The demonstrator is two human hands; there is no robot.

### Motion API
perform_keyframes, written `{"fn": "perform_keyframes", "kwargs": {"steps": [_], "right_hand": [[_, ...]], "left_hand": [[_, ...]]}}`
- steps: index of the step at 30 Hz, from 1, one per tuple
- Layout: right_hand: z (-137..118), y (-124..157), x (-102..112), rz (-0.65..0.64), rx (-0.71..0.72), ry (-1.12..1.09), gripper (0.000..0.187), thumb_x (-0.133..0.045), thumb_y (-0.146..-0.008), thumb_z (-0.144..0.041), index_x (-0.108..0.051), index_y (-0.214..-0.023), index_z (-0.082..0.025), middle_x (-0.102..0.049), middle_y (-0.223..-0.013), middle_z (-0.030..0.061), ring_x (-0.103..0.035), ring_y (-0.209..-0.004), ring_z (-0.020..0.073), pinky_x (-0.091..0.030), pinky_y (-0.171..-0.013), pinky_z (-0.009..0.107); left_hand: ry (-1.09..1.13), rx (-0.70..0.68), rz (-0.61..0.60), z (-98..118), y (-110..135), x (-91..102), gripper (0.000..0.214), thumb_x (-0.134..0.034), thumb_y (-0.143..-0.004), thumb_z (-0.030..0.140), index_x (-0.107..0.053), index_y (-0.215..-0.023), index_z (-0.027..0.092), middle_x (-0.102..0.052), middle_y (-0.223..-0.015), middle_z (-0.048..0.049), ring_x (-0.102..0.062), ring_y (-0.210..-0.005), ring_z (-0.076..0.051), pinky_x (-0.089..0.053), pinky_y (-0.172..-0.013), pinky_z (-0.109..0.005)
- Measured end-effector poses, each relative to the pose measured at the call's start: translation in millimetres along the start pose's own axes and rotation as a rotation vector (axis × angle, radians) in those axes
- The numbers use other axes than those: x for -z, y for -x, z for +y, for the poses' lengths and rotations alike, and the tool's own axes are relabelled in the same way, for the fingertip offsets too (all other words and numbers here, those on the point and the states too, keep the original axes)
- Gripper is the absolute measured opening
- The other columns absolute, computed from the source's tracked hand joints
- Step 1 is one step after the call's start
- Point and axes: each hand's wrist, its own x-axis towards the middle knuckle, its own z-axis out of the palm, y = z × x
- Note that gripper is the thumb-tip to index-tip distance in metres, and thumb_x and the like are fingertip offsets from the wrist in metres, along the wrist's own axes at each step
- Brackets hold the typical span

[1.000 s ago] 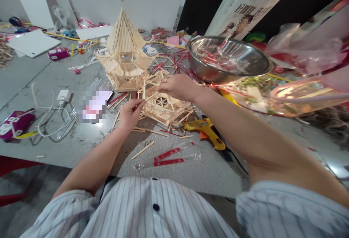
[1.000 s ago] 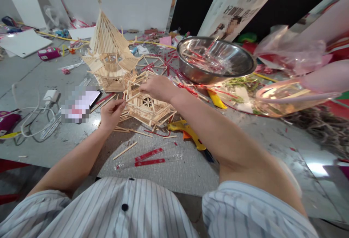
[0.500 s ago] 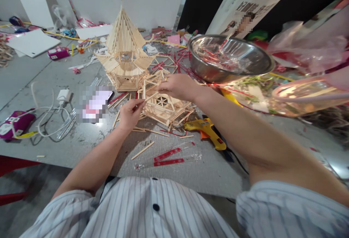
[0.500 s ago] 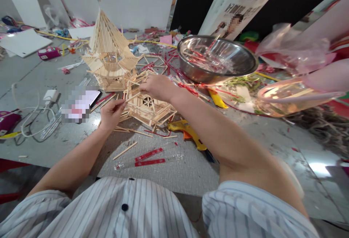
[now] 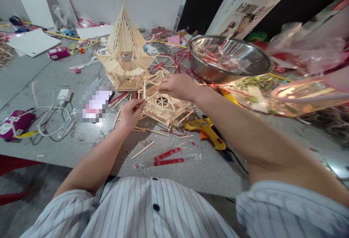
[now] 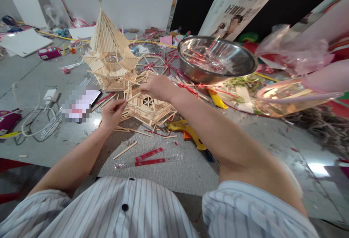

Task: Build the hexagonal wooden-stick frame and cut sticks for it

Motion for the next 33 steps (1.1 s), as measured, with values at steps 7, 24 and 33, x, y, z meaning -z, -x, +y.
{"fn": "perform_keyframes", "kwargs": {"steps": [7, 24, 33], "right_hand": [[-0.8, -0.5, 0.8, -0.028, -0.014, 0.015, 0.032, -0.041, -0.097, -0.031, -0.072, -0.098, -0.022, -0.070, -0.095, 0.0065, -0.056, -0.089, 0.0180, -0.034, -0.068, 0.029], [2.4, 1.2, -3.1, 0.047, 0.014, -0.051, 0.028, -0.046, -0.095, -0.032, -0.073, -0.097, -0.023, -0.071, -0.097, 0.0050, -0.056, -0.087, 0.0174, -0.034, -0.067, 0.029], [-0.1, -2.9, -6.6, 0.115, 0.074, -0.061, 0.024, -0.052, -0.093, -0.030, -0.074, -0.097, -0.022, -0.073, -0.098, 0.0054, -0.057, -0.093, 0.0207, -0.035, -0.079, 0.035]], "left_hand": [[0.017, -0.034, 0.019, 1.8, -0.9, -0.2, 0.015, -0.064, -0.082, 0.029, -0.075, -0.082, 0.018, -0.071, -0.069, -0.0019, -0.055, -0.055, -0.008, -0.041, -0.053, -0.020], [0.053, -0.061, 0.025, -4.1, 1.1, -2.5, 0.015, -0.064, -0.081, 0.027, -0.074, -0.086, 0.017, -0.072, -0.074, -0.0031, -0.057, -0.057, -0.008, -0.041, -0.054, -0.019], [0.015, -0.145, 0.055, -0.8, 0.1, -2.9, 0.011, -0.065, -0.081, 0.021, -0.074, -0.084, 0.015, -0.073, -0.070, -0.0026, -0.058, -0.055, -0.008, -0.041, -0.050, -0.017]]}}
